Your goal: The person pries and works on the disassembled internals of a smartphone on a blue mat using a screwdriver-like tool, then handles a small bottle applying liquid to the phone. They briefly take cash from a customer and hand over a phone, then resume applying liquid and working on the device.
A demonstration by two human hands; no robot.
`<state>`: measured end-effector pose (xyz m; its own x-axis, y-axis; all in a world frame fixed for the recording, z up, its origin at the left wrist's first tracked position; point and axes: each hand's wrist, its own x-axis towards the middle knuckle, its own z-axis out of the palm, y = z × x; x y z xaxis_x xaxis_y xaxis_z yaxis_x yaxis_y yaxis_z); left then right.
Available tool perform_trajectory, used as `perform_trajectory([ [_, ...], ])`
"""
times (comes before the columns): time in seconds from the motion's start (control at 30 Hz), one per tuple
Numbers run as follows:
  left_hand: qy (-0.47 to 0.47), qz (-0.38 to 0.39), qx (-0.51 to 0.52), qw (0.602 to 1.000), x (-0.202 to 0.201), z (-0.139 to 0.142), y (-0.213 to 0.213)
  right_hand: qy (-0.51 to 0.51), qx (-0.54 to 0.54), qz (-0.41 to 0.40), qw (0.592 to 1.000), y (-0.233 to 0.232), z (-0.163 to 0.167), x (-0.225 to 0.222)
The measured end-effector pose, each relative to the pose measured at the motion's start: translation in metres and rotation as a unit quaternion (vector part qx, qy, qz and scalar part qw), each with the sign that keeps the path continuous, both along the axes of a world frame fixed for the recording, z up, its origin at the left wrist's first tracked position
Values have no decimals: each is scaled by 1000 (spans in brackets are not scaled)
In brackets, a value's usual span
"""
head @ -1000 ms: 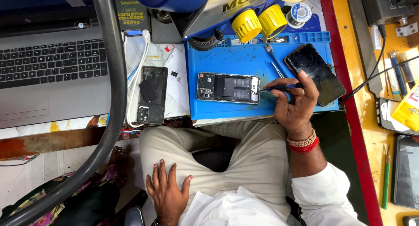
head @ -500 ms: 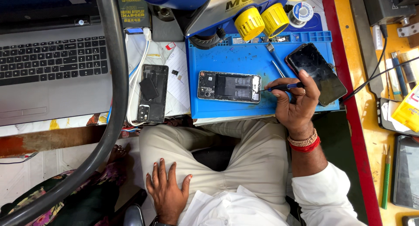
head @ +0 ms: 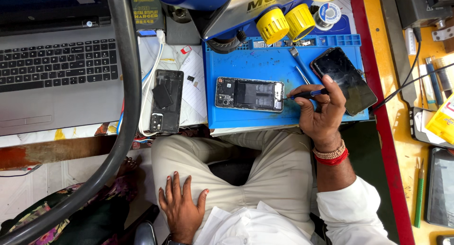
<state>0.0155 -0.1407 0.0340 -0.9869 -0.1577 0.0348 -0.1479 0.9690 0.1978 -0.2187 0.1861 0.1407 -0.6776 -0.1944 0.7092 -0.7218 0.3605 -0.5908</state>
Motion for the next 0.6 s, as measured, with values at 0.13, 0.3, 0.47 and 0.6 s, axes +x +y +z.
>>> perform_trajectory([
  [0.13, 7, 2, 7, 1000, 2, 0, -1, 7, 10, -13, 1000, -3, 2, 1],
  [0.3, 7, 3, 6, 1000, 1, 2, -1, 4, 17, -5, 1000, -6, 12, -2],
  [0.47, 7, 2, 6, 1000, 3, 3, -2, 1, 72, -12, 997, -9, 33, 0],
  [0.6, 8, 5, 8, 1000, 4, 3, -4, -8, 89, -31, 996, -12, 50, 4],
])
